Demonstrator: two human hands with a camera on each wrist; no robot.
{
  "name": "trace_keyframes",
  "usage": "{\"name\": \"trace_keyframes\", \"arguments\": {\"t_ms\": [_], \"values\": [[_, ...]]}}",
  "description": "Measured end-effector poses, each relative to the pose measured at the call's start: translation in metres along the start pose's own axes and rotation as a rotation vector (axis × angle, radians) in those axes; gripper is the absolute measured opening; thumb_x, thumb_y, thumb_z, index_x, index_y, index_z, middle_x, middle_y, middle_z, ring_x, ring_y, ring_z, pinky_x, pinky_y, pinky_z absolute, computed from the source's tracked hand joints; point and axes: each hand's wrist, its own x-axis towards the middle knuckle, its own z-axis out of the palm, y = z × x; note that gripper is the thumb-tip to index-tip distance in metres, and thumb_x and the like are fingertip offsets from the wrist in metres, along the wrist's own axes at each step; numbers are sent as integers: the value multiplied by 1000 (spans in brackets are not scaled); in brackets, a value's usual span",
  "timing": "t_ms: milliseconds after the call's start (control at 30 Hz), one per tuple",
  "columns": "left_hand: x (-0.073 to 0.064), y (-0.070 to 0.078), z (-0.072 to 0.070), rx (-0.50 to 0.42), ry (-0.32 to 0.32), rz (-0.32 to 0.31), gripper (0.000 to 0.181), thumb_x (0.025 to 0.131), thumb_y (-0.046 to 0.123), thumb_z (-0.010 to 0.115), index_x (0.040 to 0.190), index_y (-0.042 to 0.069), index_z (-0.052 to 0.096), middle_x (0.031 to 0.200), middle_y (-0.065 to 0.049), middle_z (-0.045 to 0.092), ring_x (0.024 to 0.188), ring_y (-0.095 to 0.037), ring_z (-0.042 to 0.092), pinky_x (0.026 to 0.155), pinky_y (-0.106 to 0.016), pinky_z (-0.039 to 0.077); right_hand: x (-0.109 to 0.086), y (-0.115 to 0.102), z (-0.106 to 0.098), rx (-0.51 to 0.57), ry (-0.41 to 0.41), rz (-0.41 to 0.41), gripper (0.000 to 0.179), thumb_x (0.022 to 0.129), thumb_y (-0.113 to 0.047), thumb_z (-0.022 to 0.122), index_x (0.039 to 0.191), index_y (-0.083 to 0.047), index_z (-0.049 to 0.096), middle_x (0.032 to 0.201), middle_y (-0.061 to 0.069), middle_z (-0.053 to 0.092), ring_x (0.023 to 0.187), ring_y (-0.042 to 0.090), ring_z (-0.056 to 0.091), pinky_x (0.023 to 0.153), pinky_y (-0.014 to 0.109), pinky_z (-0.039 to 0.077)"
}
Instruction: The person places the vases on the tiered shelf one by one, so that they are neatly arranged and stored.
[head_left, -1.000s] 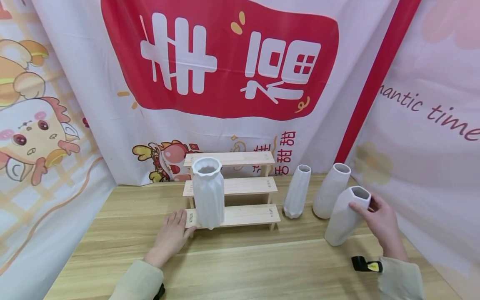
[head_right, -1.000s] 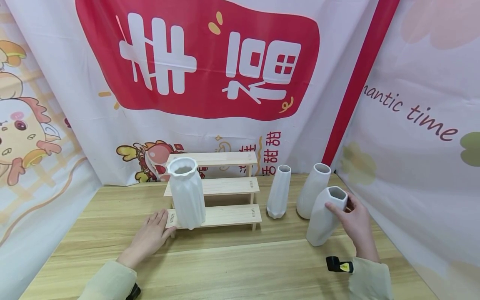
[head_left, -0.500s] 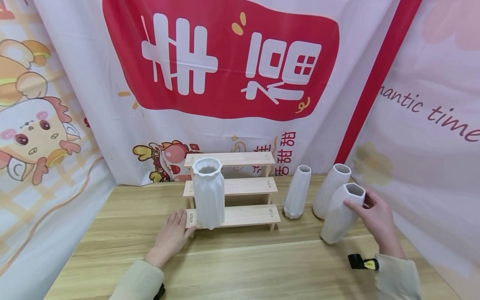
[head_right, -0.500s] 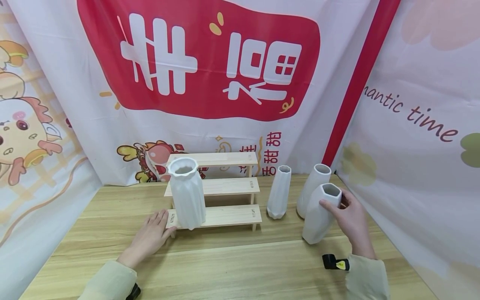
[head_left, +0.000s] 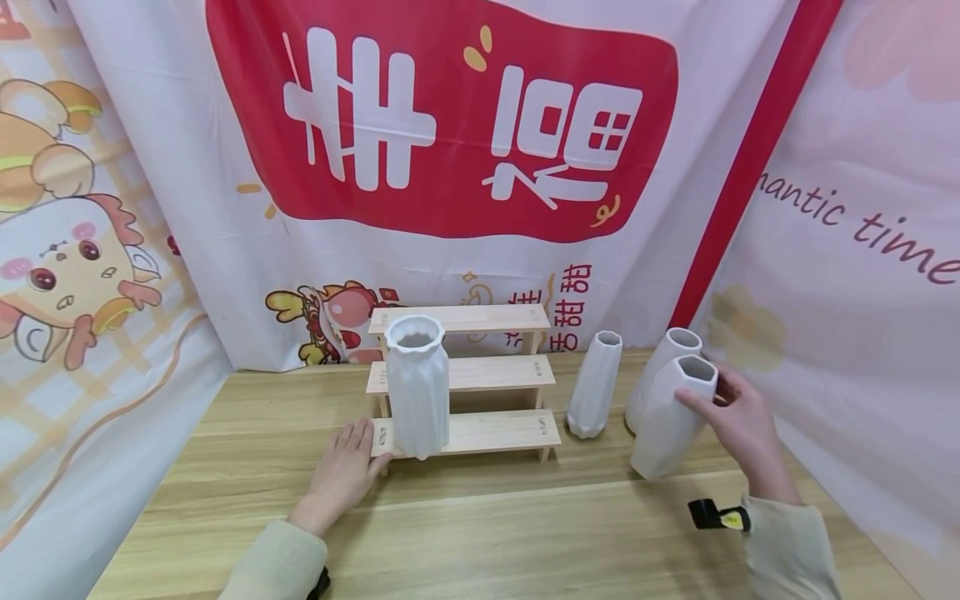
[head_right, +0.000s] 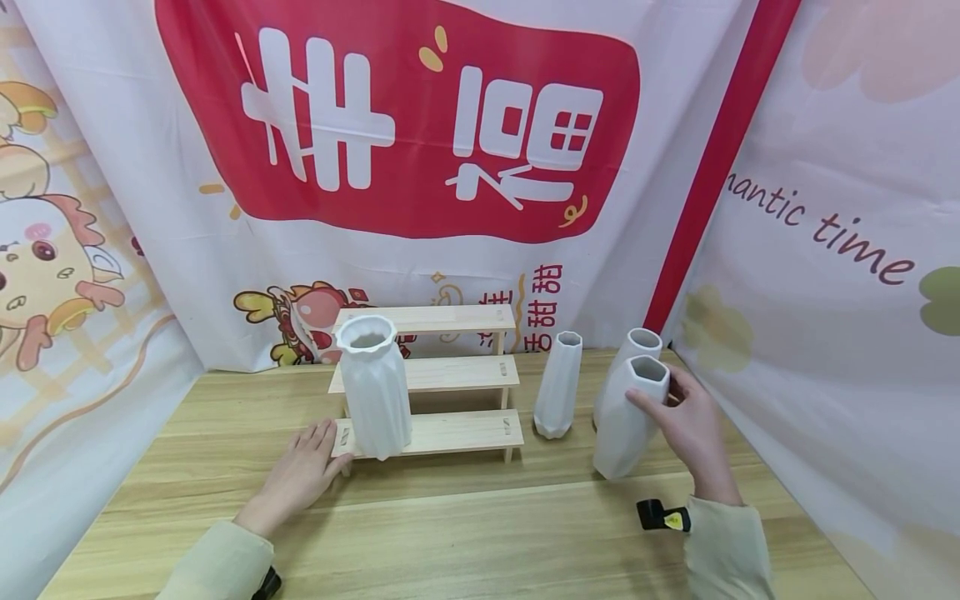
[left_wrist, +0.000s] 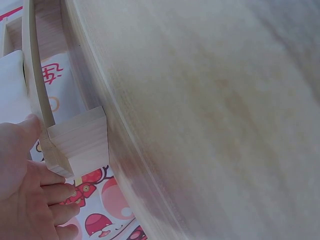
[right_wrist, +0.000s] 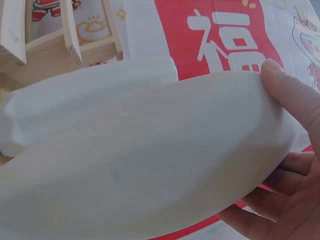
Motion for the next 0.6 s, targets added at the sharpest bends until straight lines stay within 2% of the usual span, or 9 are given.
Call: {"name": "trace_keyframes", "arguments": {"t_ms": [133,233,367,600], "values": [[0,0,0,0,-2,-1,63,97,32,46,133,-18,32,137,-32,32,127,-47,26,105,-54,18,1,-6,2,-14,-6,-6,70,82,-35,69,133,4,43,122,25,51,107,35,50,79,25,50],[0,0,-1,0,-4,-3,63,97,32,47,133,-18,31,138,-32,32,127,-47,26,105,-54,18,2,-11,5,-8,-6,-27,67,82,-33,70,132,5,45,120,24,53,105,33,52,79,22,49],[0,0,-1,1,-6,-5,63,97,32,46,133,-17,31,138,-32,31,127,-47,26,105,-54,17,3,-18,9,5,-6,-56,65,82,-30,71,131,5,45,118,24,54,103,32,52,74,11,45],[1,0,0,-5,-6,-3,64,96,32,47,133,-18,32,137,-32,32,127,-47,27,104,-56,19,6,-30,17,45,-39,-87,62,82,-28,71,129,4,48,119,23,54,105,32,52,73,9,44]]}}
